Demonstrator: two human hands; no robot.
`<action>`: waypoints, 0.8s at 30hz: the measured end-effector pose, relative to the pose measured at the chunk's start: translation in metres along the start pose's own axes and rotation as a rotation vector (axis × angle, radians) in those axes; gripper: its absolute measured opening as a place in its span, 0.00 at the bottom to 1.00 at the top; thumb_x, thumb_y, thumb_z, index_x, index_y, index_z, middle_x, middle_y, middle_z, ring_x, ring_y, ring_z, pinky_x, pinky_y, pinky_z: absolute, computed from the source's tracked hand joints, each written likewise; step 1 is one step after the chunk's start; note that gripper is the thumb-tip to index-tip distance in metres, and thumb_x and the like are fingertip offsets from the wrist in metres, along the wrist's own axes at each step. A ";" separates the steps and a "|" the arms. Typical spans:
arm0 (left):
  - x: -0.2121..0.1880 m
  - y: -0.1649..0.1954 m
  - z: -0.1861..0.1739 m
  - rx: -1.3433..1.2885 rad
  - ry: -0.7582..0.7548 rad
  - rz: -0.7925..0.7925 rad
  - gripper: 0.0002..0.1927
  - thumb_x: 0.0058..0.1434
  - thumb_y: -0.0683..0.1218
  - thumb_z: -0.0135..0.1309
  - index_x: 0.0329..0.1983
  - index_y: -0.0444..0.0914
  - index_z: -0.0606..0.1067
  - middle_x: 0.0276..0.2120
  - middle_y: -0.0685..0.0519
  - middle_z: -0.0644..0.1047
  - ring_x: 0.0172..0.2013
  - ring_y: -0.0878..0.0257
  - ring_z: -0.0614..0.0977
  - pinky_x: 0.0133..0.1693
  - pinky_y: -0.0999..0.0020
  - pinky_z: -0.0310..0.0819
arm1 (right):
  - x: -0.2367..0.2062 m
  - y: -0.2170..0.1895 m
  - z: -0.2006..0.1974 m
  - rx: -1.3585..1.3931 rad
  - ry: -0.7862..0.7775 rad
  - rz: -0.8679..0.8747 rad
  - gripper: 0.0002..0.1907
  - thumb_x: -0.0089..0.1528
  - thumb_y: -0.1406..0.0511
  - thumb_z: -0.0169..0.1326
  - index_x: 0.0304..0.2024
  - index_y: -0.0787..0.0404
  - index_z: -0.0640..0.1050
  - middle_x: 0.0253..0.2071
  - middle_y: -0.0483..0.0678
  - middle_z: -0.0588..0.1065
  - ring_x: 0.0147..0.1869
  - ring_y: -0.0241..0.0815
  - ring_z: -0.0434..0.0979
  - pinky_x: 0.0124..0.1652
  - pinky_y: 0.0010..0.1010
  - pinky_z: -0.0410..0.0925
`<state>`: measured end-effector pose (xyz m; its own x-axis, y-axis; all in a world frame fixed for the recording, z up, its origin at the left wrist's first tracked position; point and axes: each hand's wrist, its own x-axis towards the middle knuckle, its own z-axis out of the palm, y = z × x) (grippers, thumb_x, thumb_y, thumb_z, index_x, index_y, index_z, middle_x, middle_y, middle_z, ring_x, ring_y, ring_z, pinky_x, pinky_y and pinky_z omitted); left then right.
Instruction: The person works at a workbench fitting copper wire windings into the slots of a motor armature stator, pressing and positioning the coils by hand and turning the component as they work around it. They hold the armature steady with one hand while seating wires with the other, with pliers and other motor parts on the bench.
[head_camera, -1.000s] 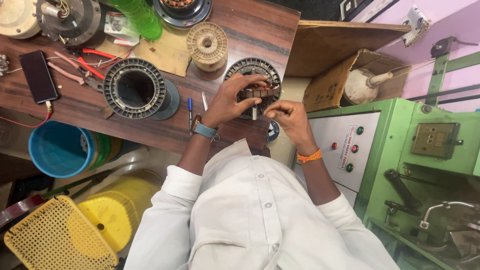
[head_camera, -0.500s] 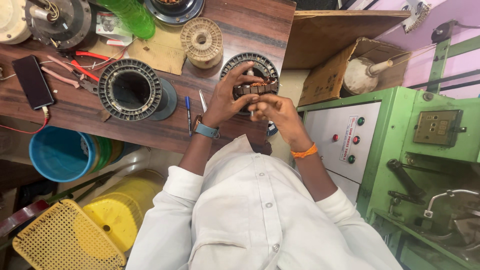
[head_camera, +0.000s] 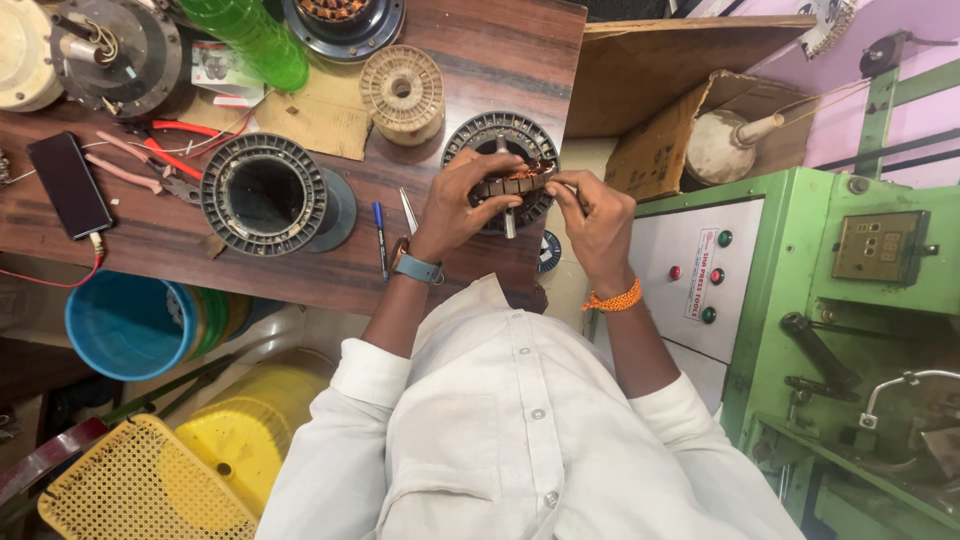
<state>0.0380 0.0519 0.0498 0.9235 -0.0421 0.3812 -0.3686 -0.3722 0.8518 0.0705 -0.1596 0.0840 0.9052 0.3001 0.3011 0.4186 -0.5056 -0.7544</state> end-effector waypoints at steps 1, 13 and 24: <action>0.000 0.000 0.000 0.008 -0.007 0.002 0.22 0.59 0.48 0.67 0.56 0.41 0.78 0.49 0.52 0.83 0.48 0.57 0.81 0.53 0.63 0.76 | 0.001 -0.002 -0.003 -0.026 0.028 -0.062 0.04 0.65 0.70 0.62 0.41 0.67 0.81 0.29 0.51 0.79 0.27 0.35 0.76 0.28 0.26 0.66; 0.004 0.005 -0.007 0.079 -0.097 0.123 0.19 0.62 0.46 0.64 0.57 0.45 0.80 0.54 0.55 0.81 0.47 0.57 0.78 0.52 0.63 0.73 | 0.044 0.009 0.013 -0.029 -0.009 -0.245 0.04 0.67 0.70 0.62 0.39 0.67 0.80 0.34 0.52 0.81 0.33 0.40 0.82 0.32 0.30 0.71; 0.002 -0.003 -0.005 0.000 -0.037 0.070 0.21 0.60 0.49 0.66 0.55 0.39 0.77 0.49 0.51 0.81 0.48 0.53 0.80 0.53 0.61 0.74 | 0.036 0.010 -0.001 0.039 -0.108 0.005 0.04 0.64 0.71 0.63 0.39 0.67 0.83 0.25 0.47 0.77 0.23 0.28 0.64 0.24 0.24 0.56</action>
<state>0.0405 0.0573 0.0503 0.8988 -0.1019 0.4264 -0.4324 -0.3669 0.8237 0.1070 -0.1544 0.0876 0.8930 0.3841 0.2346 0.4092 -0.4758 -0.7786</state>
